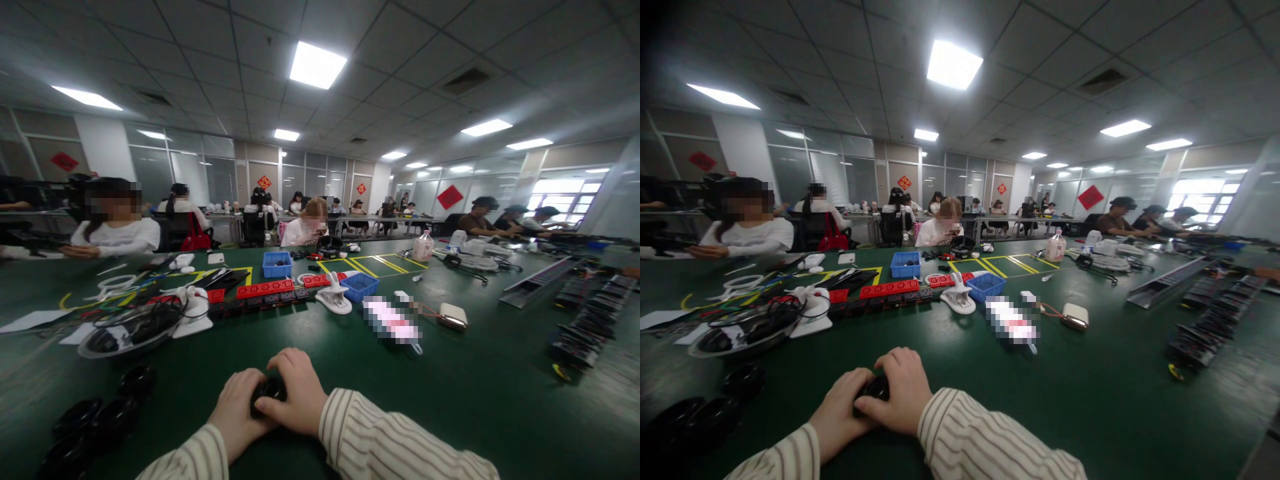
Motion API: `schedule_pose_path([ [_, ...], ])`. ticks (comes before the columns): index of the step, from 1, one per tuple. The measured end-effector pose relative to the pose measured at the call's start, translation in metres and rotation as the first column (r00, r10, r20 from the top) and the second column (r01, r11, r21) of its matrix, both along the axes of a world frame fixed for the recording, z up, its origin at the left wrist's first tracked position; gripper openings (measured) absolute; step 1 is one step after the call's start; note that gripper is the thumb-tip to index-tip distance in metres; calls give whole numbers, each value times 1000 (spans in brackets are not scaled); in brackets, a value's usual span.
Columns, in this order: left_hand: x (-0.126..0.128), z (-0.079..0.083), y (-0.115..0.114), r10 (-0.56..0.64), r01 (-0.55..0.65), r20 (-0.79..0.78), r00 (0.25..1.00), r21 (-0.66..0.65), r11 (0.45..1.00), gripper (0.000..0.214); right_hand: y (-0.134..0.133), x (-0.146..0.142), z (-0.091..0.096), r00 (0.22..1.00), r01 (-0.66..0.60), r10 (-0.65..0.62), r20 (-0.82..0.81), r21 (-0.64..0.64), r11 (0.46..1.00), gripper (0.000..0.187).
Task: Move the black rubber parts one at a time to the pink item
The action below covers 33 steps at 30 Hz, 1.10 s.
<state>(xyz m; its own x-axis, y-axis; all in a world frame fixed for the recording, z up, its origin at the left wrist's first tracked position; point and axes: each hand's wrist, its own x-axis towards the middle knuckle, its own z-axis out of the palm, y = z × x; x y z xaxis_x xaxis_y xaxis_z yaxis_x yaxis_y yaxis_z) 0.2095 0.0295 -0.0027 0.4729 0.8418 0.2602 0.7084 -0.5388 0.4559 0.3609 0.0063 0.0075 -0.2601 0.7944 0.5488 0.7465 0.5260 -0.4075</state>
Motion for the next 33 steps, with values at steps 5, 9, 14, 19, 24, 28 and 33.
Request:
schedule_pose_path([
  [5, -2, -3, 5, -44, 44, 17, 999, 0, 999, 22, -1, 0, 0, 996, -53, 55, 70, -28, 998, 25],
  [9, -5, -11, 8, -110, 110, 61, 992, 3, 994, 29, -4, 2, 3, 961, -255, 251, 112, 17, 967, 25],
  [14, -5, -12, 3, -45, 44, 38, 998, 19, 999, 49, -4, 5, 4, 972, -228, 224, 67, 51, 972, 41],
  [19, -3, -5, 5, -53, 53, -35, 998, -11, 999, 34, 1, 3, -1, 989, -136, 135, 61, 6, 991, 43],
  [24, -3, -6, 8, -74, 75, 19, 997, -52, 996, 32, 1, 3, 1, 984, -166, 165, 70, 2, 986, 28],
  [28, -5, -13, 8, -72, 73, 53, 996, -8, 997, 41, -1, 5, 3, 947, -315, 311, 81, 46, 948, 27],
  [33, -6, -16, 7, -43, 43, 5, 999, 9, 999, 51, -5, 6, 4, 958, -286, 286, 17, 77, 955, 43],
])
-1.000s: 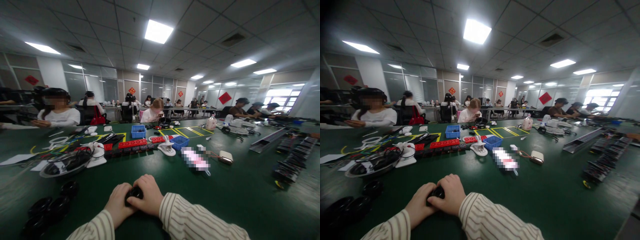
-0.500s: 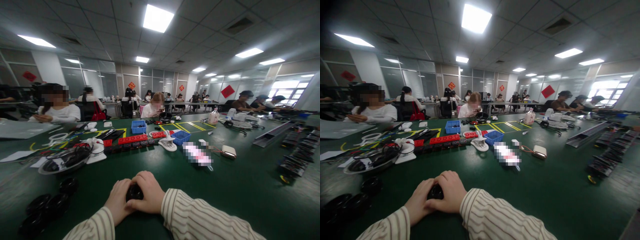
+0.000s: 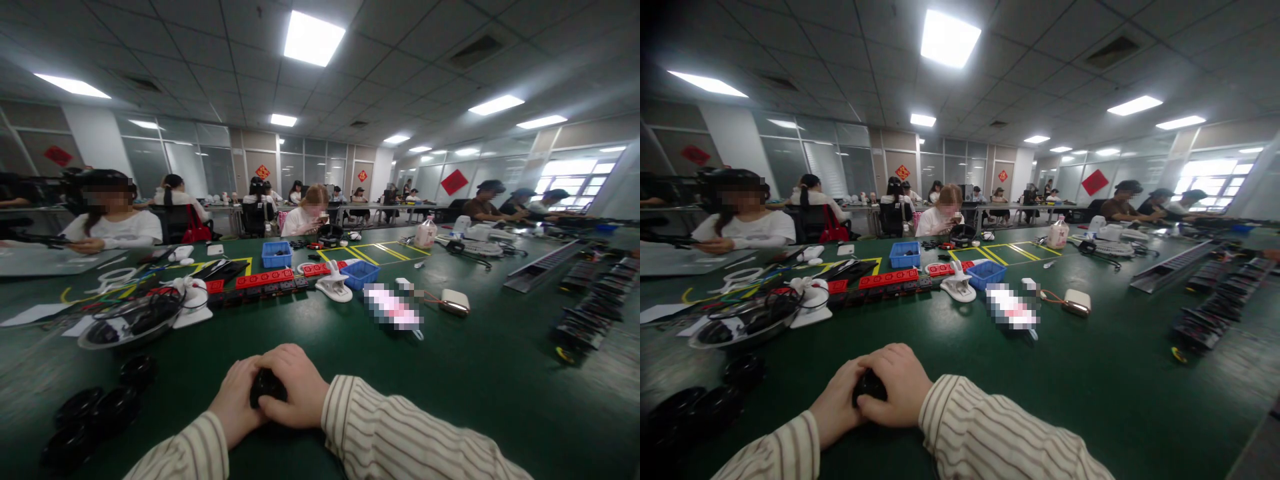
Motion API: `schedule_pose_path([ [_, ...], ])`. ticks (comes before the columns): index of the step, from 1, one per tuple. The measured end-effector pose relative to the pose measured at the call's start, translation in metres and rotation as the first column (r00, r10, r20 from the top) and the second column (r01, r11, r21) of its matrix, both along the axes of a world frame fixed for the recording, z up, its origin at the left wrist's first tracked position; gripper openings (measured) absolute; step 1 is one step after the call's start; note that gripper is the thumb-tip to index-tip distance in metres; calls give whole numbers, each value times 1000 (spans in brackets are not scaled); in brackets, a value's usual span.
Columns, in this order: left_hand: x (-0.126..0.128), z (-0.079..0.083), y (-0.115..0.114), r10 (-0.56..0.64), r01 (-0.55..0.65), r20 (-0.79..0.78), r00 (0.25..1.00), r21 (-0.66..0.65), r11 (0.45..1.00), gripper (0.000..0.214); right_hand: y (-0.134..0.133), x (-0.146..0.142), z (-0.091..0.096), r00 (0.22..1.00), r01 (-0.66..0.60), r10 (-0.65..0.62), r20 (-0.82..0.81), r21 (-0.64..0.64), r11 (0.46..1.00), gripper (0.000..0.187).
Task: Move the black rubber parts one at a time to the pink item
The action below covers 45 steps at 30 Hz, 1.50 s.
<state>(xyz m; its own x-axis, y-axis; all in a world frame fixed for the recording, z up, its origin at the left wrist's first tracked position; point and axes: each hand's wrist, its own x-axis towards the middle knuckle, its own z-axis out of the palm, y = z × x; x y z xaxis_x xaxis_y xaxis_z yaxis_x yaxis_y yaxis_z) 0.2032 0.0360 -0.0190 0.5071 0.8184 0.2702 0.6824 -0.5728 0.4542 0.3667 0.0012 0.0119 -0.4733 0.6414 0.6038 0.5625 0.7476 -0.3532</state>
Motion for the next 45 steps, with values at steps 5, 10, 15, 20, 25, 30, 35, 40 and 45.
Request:
schedule_pose_path([
  [5, 0, 2, -1, -4, 5, -14, 1000, 19, 1000, 55, 1, -3, -2, 990, 140, -138, 42, -47, 989, 57],
  [10, 1, 4, -1, -28, 28, -8, 1000, -3, 1000, 39, 3, -4, -4, 977, 200, -189, 101, -110, 974, 41],
  [15, 2, 6, -2, -51, 51, 23, 998, 9, 999, 30, 10, 10, -2, 904, 203, -239, -353, -136, 970, 33],
  [20, 1, 7, -2, -22, 22, 32, 999, 3, 1000, 33, 32, 36, -13, 736, 381, -472, -486, -279, 882, 24],
  [25, 1, 10, -4, -15, 15, -37, 999, -12, 1000, 41, 34, 55, -19, 630, 504, -619, -469, -360, 785, 25],
  [30, -1, 15, -7, -23, 14, -147, 989, -62, 998, 67, 15, 70, -16, 735, 552, -615, -285, -277, 787, 22],
  [35, -7, 21, -9, 5, -34, -248, 969, -112, 993, 91, -5, 81, -16, 724, 616, -676, -141, -308, 725, 24],
  [40, -9, 20, -9, 52, -103, -344, 938, -132, 986, 105, -26, 31, -4, 812, 528, -539, -222, -111, 842, 27],
  [45, -14, 18, -13, 67, -124, -417, 906, -110, 986, 107, -23, -39, -4, 951, 308, -303, 60, -128, 943, 32],
])
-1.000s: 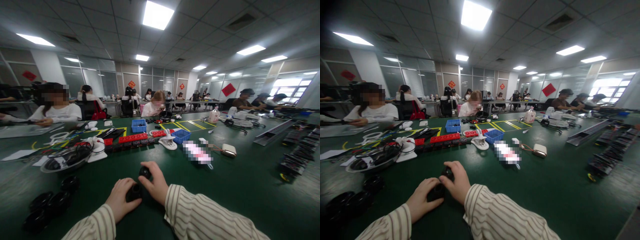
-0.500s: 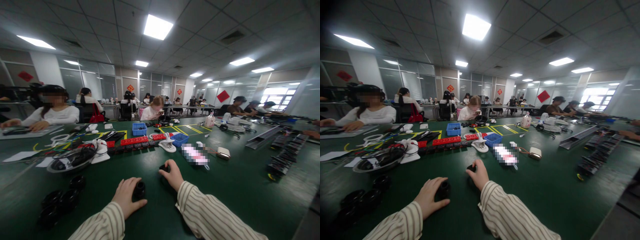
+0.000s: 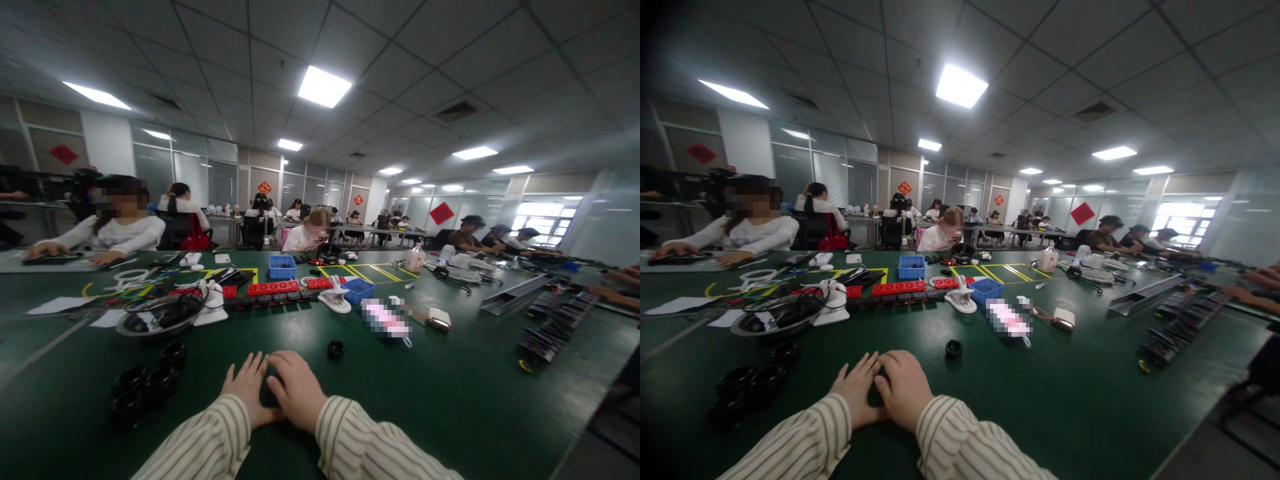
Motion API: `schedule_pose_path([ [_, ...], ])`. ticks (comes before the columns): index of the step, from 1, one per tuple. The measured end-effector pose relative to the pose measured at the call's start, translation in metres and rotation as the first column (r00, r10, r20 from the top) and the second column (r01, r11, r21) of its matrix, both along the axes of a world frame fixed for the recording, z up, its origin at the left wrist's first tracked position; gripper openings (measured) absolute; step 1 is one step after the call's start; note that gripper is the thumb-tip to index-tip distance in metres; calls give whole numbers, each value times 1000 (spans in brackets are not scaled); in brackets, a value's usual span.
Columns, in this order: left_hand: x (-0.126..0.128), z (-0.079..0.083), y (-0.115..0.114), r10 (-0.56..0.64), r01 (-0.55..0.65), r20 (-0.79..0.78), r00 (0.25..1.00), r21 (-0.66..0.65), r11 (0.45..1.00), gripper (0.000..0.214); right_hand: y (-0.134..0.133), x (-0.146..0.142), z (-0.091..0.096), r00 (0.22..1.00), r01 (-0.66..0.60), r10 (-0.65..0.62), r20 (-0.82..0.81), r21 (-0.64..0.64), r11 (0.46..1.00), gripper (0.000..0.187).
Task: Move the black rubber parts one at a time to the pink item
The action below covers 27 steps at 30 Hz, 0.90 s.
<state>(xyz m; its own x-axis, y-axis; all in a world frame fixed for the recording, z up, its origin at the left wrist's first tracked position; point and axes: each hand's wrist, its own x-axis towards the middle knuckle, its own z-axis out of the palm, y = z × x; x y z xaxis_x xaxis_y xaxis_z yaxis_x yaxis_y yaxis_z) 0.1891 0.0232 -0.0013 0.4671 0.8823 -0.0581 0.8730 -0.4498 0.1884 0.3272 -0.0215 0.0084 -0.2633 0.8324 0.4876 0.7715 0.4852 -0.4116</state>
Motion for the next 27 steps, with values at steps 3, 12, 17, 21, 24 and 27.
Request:
schedule_pose_path([
  [3, -10, -1, -4, -21, 21, -15, 1000, -11, 1000, 105, -1, -5, 1, 997, -9, 13, 80, -62, 998, 26],
  [12, -25, -10, 1, -68, 69, 32, 997, -45, 997, 104, -123, 113, 2, 989, 146, -147, -8, -94, 985, 33],
  [17, -21, -13, 3, -12, 12, -12, 1000, -15, 1000, 94, -156, 184, -16, 863, 497, -498, -82, -42, 867, 28],
  [21, -21, -14, 5, 20, -20, -23, 1000, -8, 1000, 89, -136, 212, -17, 800, 584, -587, -123, -63, 809, 28],
  [24, -23, -14, 5, 8, -8, -45, 999, -3, 1000, 86, -111, 219, -13, 831, 548, -550, -87, -46, 835, 17],
  [27, -24, -14, 5, 2, -1, -70, 998, 6, 1000, 84, -88, 223, -10, 847, 530, -530, 34, 15, 848, 11],
])
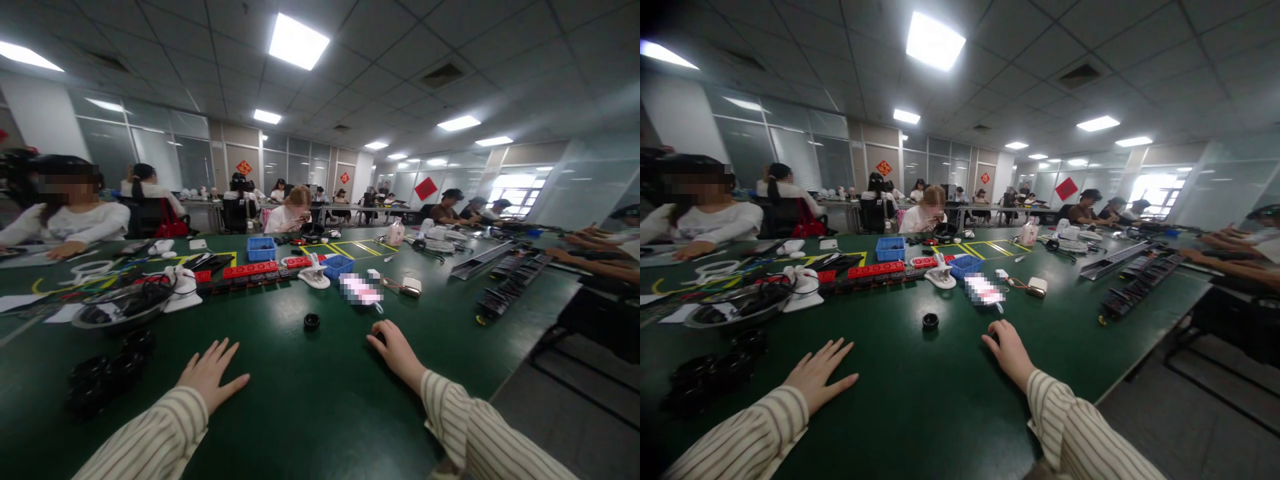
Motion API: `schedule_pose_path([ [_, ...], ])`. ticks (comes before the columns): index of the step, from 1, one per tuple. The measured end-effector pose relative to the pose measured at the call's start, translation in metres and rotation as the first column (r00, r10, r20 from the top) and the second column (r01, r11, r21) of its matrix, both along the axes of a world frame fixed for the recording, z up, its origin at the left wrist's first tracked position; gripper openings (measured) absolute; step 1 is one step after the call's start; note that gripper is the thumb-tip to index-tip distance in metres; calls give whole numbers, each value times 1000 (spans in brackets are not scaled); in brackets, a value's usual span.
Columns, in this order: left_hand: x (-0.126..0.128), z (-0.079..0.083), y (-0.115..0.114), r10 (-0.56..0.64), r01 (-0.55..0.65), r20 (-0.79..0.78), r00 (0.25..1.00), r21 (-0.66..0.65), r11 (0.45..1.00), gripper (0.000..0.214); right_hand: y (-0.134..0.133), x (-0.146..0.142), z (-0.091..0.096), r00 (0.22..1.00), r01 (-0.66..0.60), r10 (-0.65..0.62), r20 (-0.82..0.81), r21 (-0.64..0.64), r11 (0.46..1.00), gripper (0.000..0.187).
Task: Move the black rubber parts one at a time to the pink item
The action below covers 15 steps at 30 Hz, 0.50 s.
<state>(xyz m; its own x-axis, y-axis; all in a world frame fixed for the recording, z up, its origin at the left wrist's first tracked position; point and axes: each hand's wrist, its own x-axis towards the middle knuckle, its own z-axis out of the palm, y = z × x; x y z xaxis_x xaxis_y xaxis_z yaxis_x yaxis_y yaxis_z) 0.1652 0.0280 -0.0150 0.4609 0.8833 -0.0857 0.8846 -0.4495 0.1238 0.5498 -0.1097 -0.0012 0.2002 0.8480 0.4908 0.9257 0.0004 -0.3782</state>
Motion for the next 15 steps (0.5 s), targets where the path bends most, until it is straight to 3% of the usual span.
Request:
schedule_pose_path([
  [4, 0, -1, 0, 1, -1, -5, 1000, 7, 1000, 82, 21, 9, 4, 979, 86, -83, 188, -6, 996, 15],
  [8, -1, -2, 1, 1, -2, 16, 1000, 7, 1000, 83, 24, 4, 9, 959, 150, -176, 221, 128, 980, 19],
  [11, -1, -4, 2, -2, 2, 27, 1000, 4, 1000, 83, 21, -25, 12, 975, -47, 5, 223, 185, 982, 23],
  [15, -2, -4, 2, -1, 0, 53, 999, 5, 1000, 83, 37, -89, 9, 931, -328, 306, 197, 91, 940, 43],
])
